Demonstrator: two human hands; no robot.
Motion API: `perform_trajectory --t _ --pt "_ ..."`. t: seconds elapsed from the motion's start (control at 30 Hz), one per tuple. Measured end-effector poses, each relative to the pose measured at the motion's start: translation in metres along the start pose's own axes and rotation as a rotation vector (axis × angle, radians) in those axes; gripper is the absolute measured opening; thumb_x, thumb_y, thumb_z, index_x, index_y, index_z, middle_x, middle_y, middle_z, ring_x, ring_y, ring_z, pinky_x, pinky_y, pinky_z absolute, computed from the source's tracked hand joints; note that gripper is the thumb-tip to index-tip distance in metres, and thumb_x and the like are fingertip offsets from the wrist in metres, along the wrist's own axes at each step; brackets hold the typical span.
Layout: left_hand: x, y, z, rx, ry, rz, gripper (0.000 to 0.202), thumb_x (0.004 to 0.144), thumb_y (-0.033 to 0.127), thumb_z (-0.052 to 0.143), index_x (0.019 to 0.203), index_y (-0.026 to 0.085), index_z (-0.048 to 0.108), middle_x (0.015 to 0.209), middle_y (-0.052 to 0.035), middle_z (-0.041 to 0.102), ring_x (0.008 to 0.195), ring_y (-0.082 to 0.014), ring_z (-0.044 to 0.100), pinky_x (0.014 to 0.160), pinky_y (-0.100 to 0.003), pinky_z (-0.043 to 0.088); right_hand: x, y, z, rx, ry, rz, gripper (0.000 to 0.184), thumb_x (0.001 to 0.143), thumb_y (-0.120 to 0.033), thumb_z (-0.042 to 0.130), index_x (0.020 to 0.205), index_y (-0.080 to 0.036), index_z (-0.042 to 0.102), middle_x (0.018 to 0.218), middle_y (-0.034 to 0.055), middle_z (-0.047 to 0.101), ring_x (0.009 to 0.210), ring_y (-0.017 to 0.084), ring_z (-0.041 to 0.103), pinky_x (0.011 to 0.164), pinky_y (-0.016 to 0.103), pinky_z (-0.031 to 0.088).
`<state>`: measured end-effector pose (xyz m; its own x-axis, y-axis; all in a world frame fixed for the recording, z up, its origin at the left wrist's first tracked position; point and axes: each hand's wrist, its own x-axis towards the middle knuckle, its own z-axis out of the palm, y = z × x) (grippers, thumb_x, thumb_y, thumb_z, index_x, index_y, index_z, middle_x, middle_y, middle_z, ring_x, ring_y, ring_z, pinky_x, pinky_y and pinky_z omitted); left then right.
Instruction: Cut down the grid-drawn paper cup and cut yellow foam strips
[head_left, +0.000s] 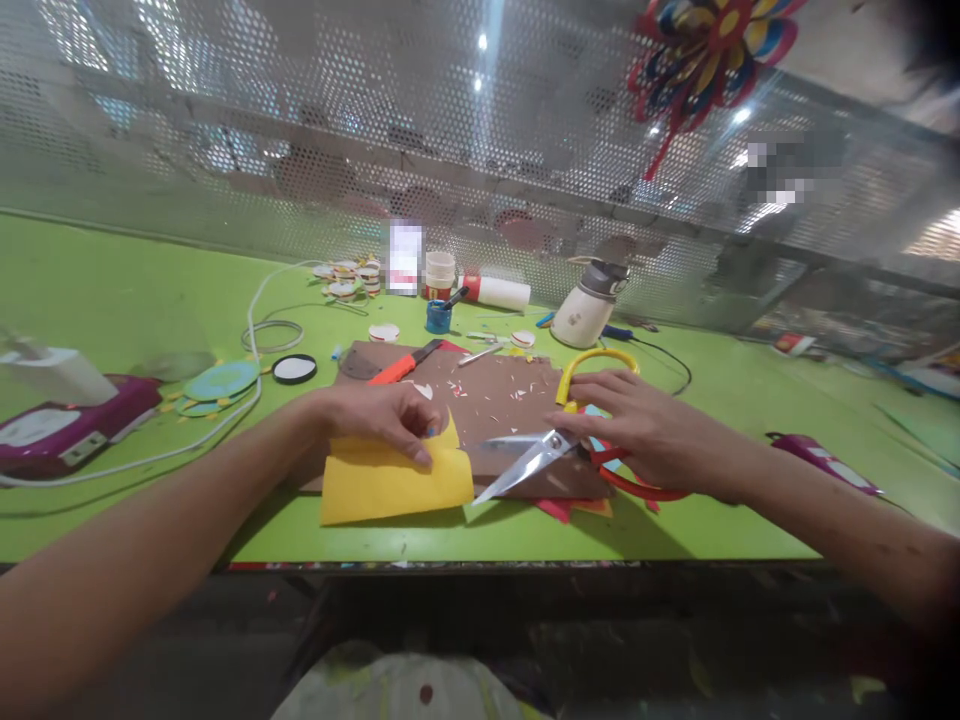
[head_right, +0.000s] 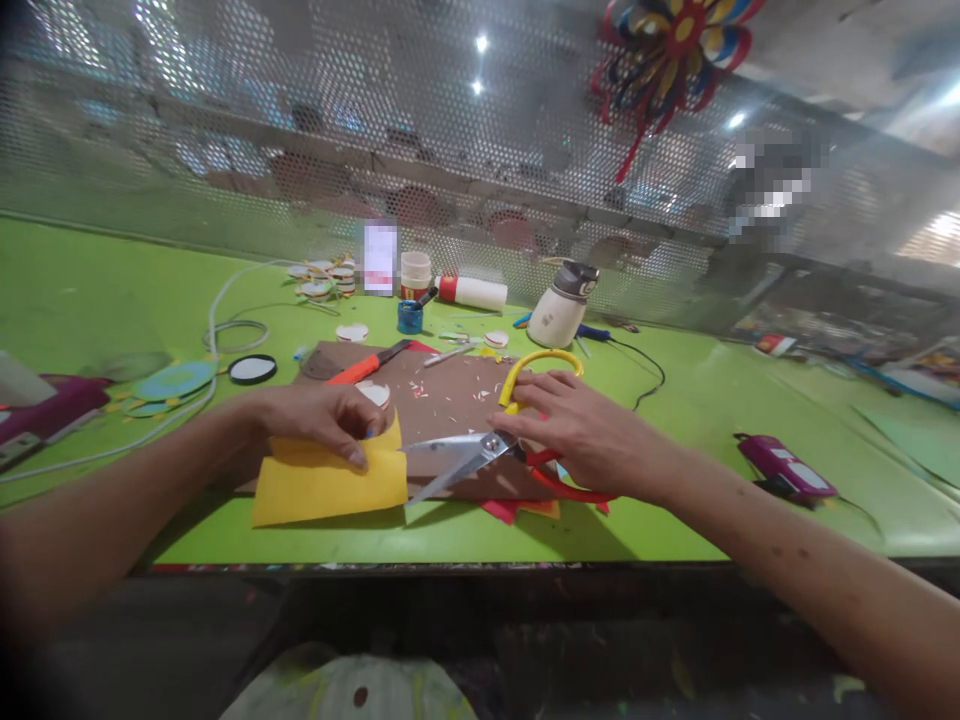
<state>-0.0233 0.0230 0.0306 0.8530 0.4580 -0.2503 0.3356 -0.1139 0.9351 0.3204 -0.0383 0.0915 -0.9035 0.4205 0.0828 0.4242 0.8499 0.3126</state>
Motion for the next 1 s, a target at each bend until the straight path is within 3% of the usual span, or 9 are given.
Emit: perform_trajectory --t 0.2,0.33,0.47,0.7,0.83,1.0 --pt "-0.003 0.003 0.001 -0.032 -0.005 0.002 0.030 0.069 0.042 0.082 0.075 0.018 0.064 0.071 0.0011 0.067 0.065 -0.0151 0.059 0.058 -0.024 0.046 -0.001 -0.009 -0.005 0.032 0.051 0.004 0.058 0.080 0.000 0.049 0.134 -0.018 0.054 0.122 0.0194 0.060 0.118 0.035 0.052 0.093 0.053 0.046" --pt "-0.004 0.006 0.002 -0.034 0.016 -0.012 0.033 0.073 0.047 0.078 0.078 0.019 0.062 0.072 0.0012 0.067 0.062 -0.0149 0.059 0.058 -0.025 0.046 -0.001 -0.018 -0.001 0.064 0.011 0.007 0.058 0.078 -0.007 0.060 0.135 -0.017 0.053 0.121 0.0196 0.060 0.116 0.036 0.051 0.091 0.051 0.046" --pt "0.000 0.007 0.003 0.018 0.046 -0.012 0.033 0.075 0.049 0.075 0.078 0.020 0.062 0.068 0.0020 0.061 0.059 -0.0141 0.055 0.055 -0.025 0.041 -0.003 -0.026 0.004 0.069 -0.040 0.009 0.050 0.085 -0.008 0.056 0.135 -0.016 0.053 0.116 0.0191 0.059 0.111 0.035 0.051 0.090 0.050 0.046" --pt "0.016 0.005 0.012 0.159 0.163 -0.006 0.031 0.079 0.045 0.071 0.071 0.019 0.055 0.063 0.0044 0.048 0.057 -0.0118 0.044 0.053 -0.025 0.031 -0.009 -0.035 0.023 0.101 -0.039 0.098 0.041 0.088 -0.009 0.051 0.128 -0.014 0.056 0.108 0.0174 0.057 0.102 0.032 0.049 0.085 0.049 0.047" --pt "0.023 0.010 0.014 0.233 0.173 -0.027 0.027 0.076 0.042 0.072 0.070 0.019 0.058 0.062 0.0033 0.050 0.056 -0.0127 0.045 0.051 -0.026 0.029 -0.014 -0.037 0.036 0.128 -0.026 0.147 0.042 0.087 -0.007 0.052 0.127 -0.017 0.058 0.105 0.0142 0.055 0.098 0.027 0.049 0.081 0.041 0.048" --pt "0.027 0.013 0.013 0.263 0.182 -0.047 0.022 0.076 0.038 0.071 0.073 0.019 0.061 0.064 0.0025 0.052 0.057 -0.0128 0.046 0.050 -0.025 0.028 -0.019 -0.035 0.049 0.126 -0.001 0.147 0.037 0.090 -0.010 0.051 0.125 -0.016 0.060 0.104 0.0165 0.056 0.093 0.028 0.048 0.079 0.042 0.045"
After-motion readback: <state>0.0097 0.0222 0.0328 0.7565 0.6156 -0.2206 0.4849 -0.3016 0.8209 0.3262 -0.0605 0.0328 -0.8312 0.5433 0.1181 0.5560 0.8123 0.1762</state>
